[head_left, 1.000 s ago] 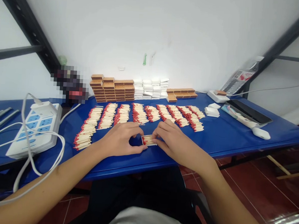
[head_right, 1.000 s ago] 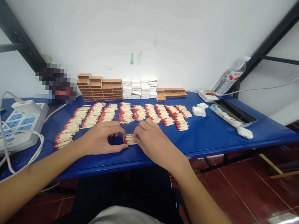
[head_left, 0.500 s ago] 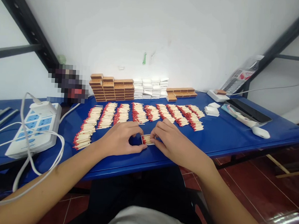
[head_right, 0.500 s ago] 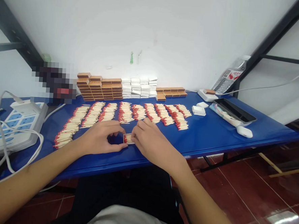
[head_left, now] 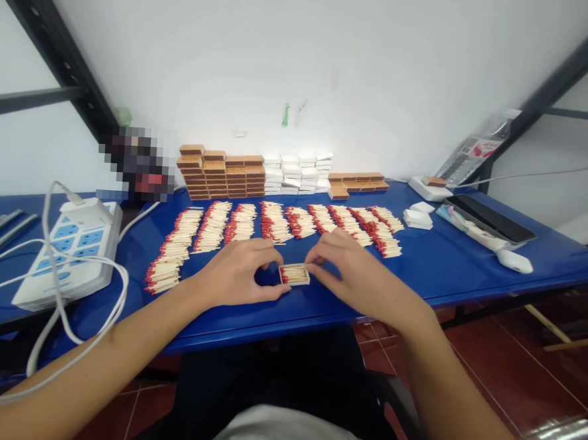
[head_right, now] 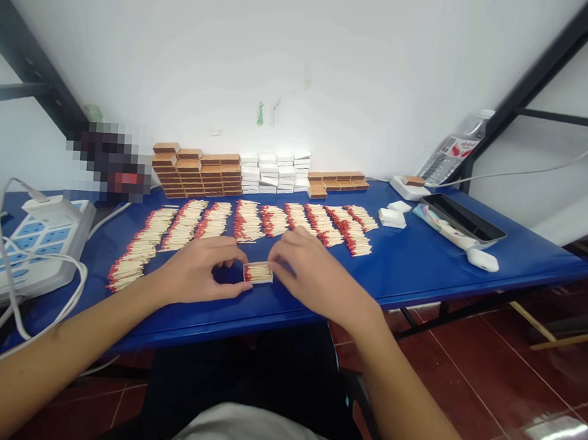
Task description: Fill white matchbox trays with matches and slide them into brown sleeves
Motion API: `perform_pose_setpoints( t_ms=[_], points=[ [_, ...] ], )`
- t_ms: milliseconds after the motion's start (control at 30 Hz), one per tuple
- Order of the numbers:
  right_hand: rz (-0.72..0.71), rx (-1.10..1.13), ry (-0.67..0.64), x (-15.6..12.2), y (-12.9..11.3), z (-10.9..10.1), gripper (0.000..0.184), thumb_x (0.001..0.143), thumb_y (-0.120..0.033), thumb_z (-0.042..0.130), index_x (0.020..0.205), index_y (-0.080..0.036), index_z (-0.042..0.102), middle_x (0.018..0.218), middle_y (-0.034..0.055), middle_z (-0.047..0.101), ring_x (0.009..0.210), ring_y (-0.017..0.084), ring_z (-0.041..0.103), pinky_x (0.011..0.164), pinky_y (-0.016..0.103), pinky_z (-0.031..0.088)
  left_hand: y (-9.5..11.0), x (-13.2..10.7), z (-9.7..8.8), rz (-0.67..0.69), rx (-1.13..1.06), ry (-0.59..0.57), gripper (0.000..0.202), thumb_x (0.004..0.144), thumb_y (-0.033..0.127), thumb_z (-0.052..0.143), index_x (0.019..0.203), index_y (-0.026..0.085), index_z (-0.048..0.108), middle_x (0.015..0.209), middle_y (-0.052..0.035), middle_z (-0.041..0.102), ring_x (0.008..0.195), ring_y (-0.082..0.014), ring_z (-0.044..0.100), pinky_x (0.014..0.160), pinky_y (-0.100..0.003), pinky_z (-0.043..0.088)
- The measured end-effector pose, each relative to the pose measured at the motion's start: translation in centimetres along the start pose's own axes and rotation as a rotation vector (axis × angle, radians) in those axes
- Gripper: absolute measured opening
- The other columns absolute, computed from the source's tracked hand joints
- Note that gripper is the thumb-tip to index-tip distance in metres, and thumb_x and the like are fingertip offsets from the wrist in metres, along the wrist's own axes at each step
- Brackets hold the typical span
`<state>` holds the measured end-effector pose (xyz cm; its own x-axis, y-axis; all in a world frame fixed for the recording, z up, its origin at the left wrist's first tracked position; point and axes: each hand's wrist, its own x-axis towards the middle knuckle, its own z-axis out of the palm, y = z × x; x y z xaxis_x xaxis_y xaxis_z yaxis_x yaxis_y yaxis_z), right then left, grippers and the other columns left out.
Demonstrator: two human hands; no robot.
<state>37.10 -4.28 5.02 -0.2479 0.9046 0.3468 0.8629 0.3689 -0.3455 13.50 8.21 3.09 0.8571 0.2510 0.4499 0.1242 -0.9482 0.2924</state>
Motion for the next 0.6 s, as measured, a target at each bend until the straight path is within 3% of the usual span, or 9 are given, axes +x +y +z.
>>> perform_pose_setpoints(
  t_ms=[133,300,600],
  points=[
    [0.097,-0.147,0.170,-0.7,4.9,-1.1,0.017,0.106,-0.026,0.057,0.095,-0.024,0.070,0.096,0.0096,0.070,0.099,0.030,0.060,0.097,0.050,0.047,0.0,-0.1,0.0,-0.010,-0.008,-0.006,0.020,0.093,0.041,0.078,0.098,0.022,0.073,0.083,-0.0003,0.067,0.075,-0.0169,0.064,0.066,-0.029,0.047],
    [0.113,-0.188,0.154,-1.4,10.0,-0.9,0.016,0.102,-0.034,0.062,0.099,-0.026,0.075,0.100,0.0106,0.071,0.100,0.032,0.061,0.107,0.059,0.042,0.0,-0.1,0.0,-0.014,-0.015,0.000,0.020,0.093,0.041,0.079,0.098,0.023,0.073,0.083,-0.0001,0.067,0.074,-0.0166,0.064,0.065,-0.029,0.046],
    [0.127,-0.179,0.083,-1.3,9.6,-0.7,0.018,0.102,-0.033,0.061,0.091,-0.024,0.072,0.095,0.0096,0.066,0.101,0.031,0.059,0.111,0.059,0.041,-0.2,0.0,0.0,-0.028,-0.013,-0.009,0.022,0.093,0.042,0.080,0.097,0.022,0.073,0.081,0.0005,0.064,0.073,-0.0161,0.062,0.064,-0.028,0.045]
  ],
)
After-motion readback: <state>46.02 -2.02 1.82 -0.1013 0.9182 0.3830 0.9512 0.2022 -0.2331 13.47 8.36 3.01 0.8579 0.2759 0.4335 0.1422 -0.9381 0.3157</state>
